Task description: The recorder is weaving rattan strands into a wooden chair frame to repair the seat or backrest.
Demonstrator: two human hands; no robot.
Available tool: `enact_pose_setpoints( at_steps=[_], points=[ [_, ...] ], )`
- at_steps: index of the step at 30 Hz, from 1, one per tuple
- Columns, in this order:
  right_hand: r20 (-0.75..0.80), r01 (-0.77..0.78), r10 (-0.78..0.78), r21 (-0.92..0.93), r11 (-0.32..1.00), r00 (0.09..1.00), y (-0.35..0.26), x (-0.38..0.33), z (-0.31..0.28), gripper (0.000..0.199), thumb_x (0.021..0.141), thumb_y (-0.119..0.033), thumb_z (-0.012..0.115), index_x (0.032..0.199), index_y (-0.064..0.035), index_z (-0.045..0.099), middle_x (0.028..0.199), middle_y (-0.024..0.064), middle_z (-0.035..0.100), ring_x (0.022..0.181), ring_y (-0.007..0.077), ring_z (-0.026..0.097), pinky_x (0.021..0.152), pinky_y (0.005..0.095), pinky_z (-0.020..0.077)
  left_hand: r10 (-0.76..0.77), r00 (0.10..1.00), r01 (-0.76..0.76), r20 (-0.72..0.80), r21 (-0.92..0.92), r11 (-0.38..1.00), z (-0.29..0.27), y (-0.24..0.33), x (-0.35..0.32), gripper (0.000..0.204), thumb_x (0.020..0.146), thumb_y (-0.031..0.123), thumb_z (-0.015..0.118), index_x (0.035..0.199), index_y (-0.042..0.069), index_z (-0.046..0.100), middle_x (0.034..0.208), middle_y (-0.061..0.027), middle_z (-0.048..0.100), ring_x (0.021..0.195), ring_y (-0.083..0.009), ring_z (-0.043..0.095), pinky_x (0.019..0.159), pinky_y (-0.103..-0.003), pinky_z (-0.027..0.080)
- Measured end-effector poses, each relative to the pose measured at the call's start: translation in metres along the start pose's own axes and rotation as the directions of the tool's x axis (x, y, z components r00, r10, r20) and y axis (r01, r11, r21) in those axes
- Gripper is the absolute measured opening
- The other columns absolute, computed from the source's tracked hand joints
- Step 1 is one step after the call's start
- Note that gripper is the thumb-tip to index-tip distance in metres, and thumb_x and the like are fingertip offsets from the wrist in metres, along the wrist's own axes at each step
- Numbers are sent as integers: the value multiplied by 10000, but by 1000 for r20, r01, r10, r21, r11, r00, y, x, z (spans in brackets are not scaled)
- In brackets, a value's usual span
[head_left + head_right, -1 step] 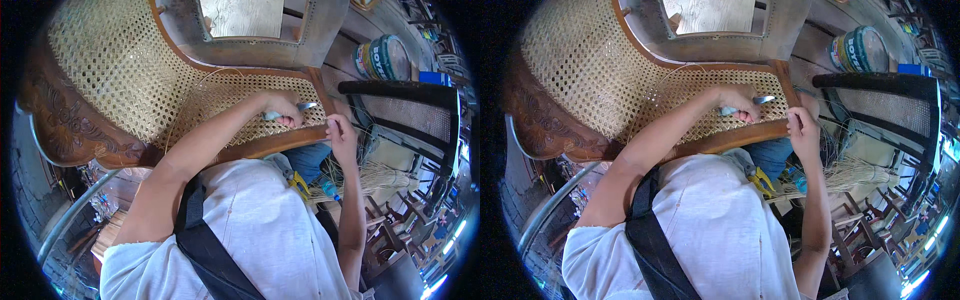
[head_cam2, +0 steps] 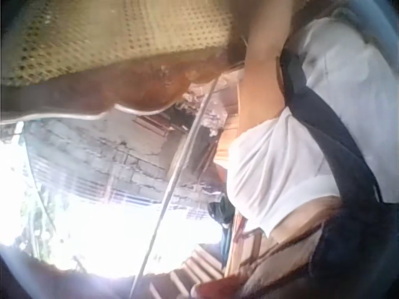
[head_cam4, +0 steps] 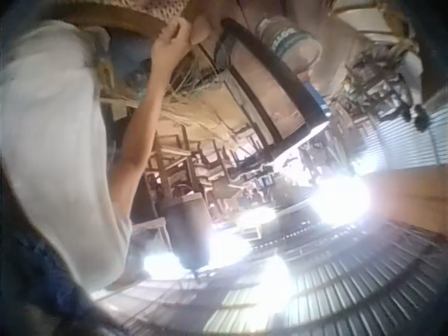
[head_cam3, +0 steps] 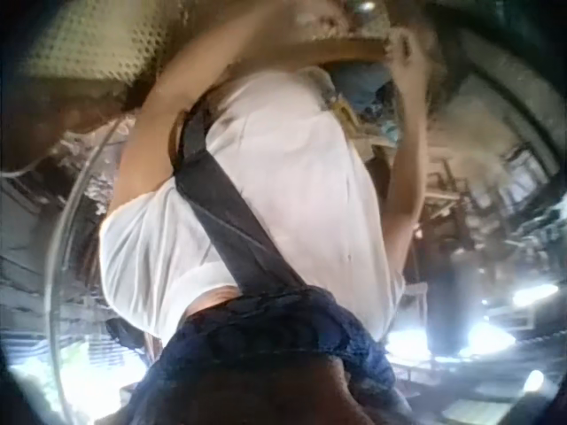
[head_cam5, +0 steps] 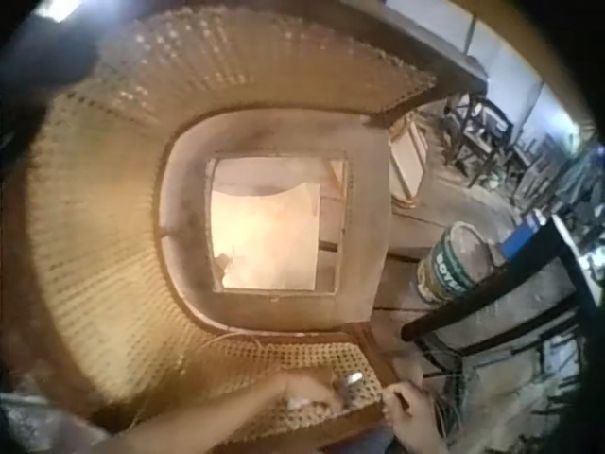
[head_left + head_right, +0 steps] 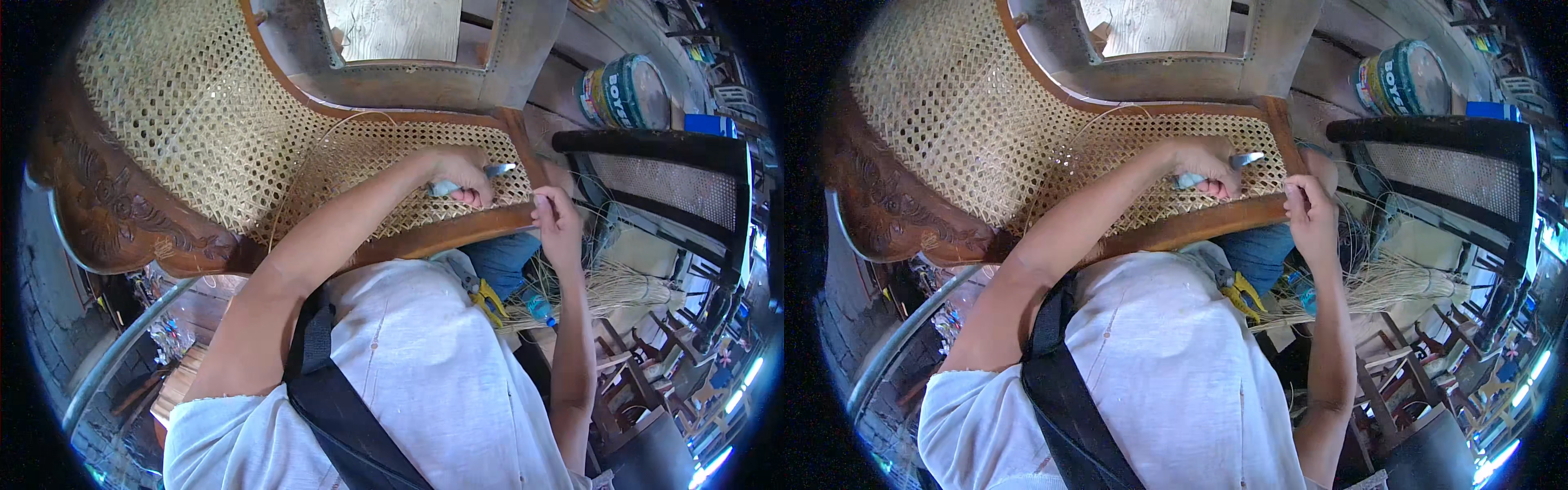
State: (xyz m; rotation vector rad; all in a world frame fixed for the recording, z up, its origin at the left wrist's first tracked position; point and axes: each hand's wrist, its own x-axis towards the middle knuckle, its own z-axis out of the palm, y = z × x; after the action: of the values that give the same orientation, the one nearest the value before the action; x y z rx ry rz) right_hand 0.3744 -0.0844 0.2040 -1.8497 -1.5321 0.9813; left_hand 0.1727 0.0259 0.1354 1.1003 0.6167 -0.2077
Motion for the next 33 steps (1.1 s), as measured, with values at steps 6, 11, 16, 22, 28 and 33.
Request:
enact_pose_setpoints(
  at_steps=[6,11,16,22,28,33],
  points=[
    [8,11,-11,-1,1000,1000,12,-5,-1,105,937,-130,577,977,-41,614,729,46,605,631,88,572,586,252,459,-95,995,95,-6,-61,994,-2,10,6,80,682,69,717,654,31,653,604,-43,611,478,-82,535,401,-210,400],
    [10,31,-31,-23,999,999,16,-5,1,101,920,-113,588,971,-28,611,773,76,613,679,145,592,637,281,469,-118,993,118,5,8,993,-5,9,8,132,684,115,761,668,29,661,635,-40,634,510,-83,549,420,-213,413],
    [48,73,-68,-108,991,997,6,-2,2,96,876,-92,615,947,-32,640,850,121,636,763,252,618,707,331,477,-65,996,58,54,130,990,-2,17,11,170,701,158,782,710,26,675,652,-41,646,541,-91,568,455,-226,441],
    [116,194,-164,-332,923,980,-20,-13,14,159,824,-150,672,961,-70,685,936,111,642,890,299,603,786,393,487,118,988,-88,-105,249,964,9,7,-18,115,806,161,713,835,53,686,675,1,621,547,-66,529,480,-225,427],
    [117,146,-98,-538,830,988,-30,-11,32,116,848,-130,628,862,-15,618,860,147,618,878,335,596,769,436,477,276,945,-234,-177,226,946,11,-10,-9,66,865,118,652,916,89,682,715,27,609,609,-39,519,499,-217,427],
    [206,161,-7,-740,653,978,-35,-8,36,126,869,-123,554,910,-7,581,963,202,601,907,369,593,800,451,485,195,960,-206,-199,-37,978,10,-14,-16,92,866,117,642,949,81,657,744,28,606,586,-41,508,488,-209,429]
  ],
)
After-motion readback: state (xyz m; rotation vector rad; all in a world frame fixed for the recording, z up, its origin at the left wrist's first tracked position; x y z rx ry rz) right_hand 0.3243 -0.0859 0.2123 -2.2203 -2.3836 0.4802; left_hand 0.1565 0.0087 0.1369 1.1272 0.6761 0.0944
